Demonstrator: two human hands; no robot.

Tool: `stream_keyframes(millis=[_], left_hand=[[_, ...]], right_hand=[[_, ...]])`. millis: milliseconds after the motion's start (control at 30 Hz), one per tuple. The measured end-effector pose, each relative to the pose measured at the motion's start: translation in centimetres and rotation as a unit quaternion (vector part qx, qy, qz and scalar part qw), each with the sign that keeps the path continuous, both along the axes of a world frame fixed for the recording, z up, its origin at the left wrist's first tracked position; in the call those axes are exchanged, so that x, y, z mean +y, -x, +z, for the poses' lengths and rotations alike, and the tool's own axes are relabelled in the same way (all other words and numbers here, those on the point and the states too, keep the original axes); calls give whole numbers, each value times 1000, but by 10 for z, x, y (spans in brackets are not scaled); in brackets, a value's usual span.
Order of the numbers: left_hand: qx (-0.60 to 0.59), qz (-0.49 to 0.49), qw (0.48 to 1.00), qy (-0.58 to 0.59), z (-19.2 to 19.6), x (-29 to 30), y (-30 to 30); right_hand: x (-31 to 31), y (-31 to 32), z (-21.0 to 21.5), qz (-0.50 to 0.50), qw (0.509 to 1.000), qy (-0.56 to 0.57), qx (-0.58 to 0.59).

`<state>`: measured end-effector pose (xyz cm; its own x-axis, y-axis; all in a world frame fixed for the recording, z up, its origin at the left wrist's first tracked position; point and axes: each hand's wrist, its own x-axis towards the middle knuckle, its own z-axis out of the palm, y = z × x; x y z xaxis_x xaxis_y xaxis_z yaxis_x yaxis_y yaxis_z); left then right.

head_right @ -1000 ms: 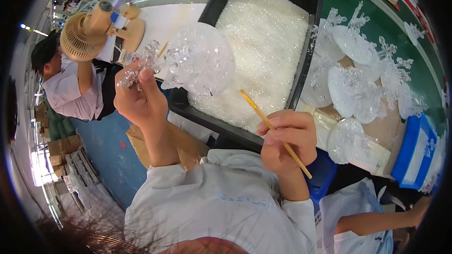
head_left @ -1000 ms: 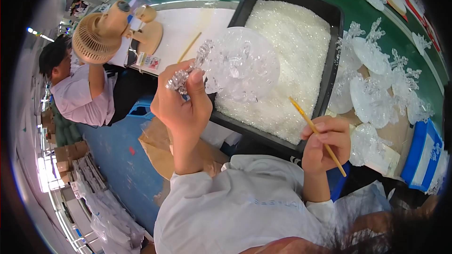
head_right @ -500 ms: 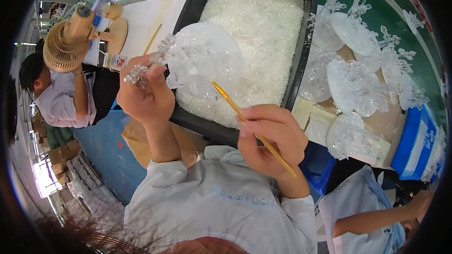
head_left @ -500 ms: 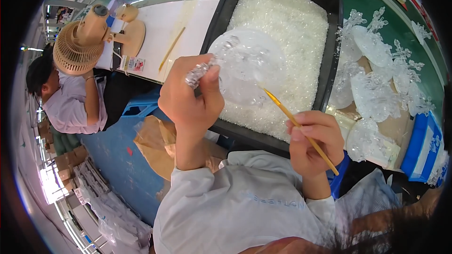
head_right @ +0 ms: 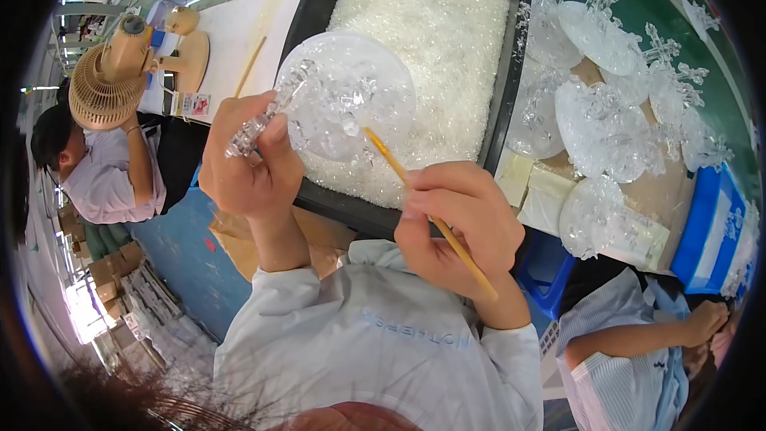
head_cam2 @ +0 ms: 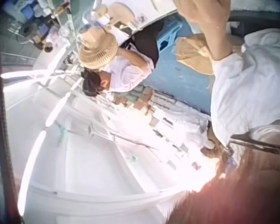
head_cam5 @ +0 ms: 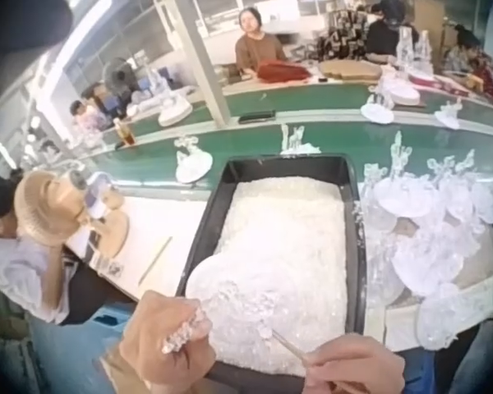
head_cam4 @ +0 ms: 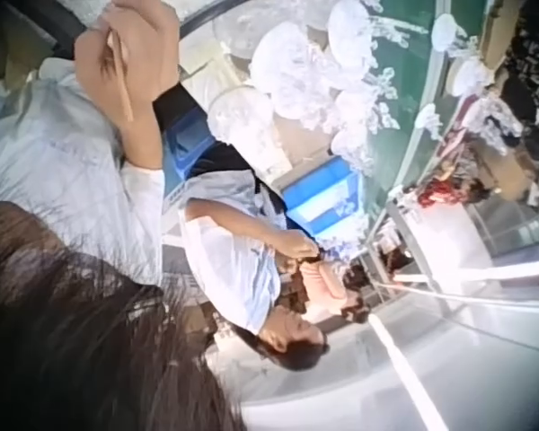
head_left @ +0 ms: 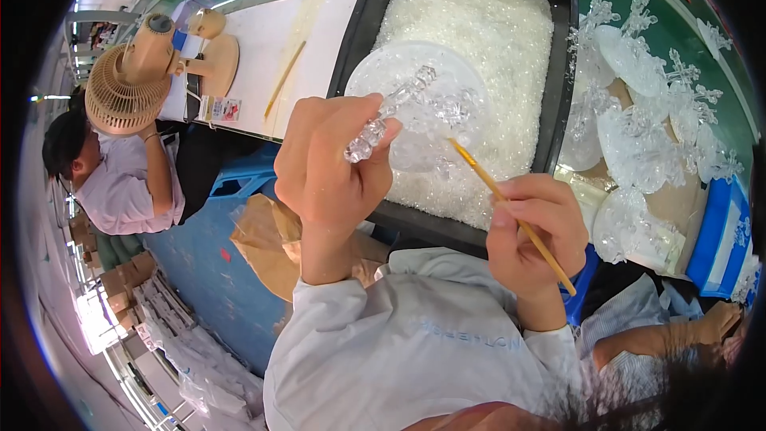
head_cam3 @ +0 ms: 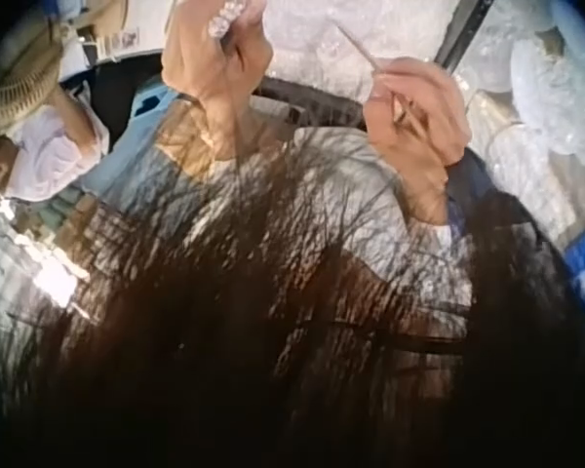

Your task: The recorder is applying white granular material to plastic snowflake-shaped ornaments using a dipping method and a small brush to refine the finish.

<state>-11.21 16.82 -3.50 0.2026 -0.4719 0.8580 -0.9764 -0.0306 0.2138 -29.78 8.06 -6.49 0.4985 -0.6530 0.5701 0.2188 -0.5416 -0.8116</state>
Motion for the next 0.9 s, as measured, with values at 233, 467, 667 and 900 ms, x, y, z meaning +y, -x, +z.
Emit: stream_keyframes(millis=[233,467,667,900], left_hand=[[14,-12,1000,2,-3,0,-1],[17,-4,1000,-19,-1,1,1],[19,-14,1000,-20,-3,-2,4],[0,-18,999,-26,-3,0,4]], right_hand=[[0,-2,-1,20,1000,-7,-11],[-3,-5,3,29,999,31,-20],[-2,0,-2,12,998,40,-41],[-1,1,0,-19,996,69,-44]])
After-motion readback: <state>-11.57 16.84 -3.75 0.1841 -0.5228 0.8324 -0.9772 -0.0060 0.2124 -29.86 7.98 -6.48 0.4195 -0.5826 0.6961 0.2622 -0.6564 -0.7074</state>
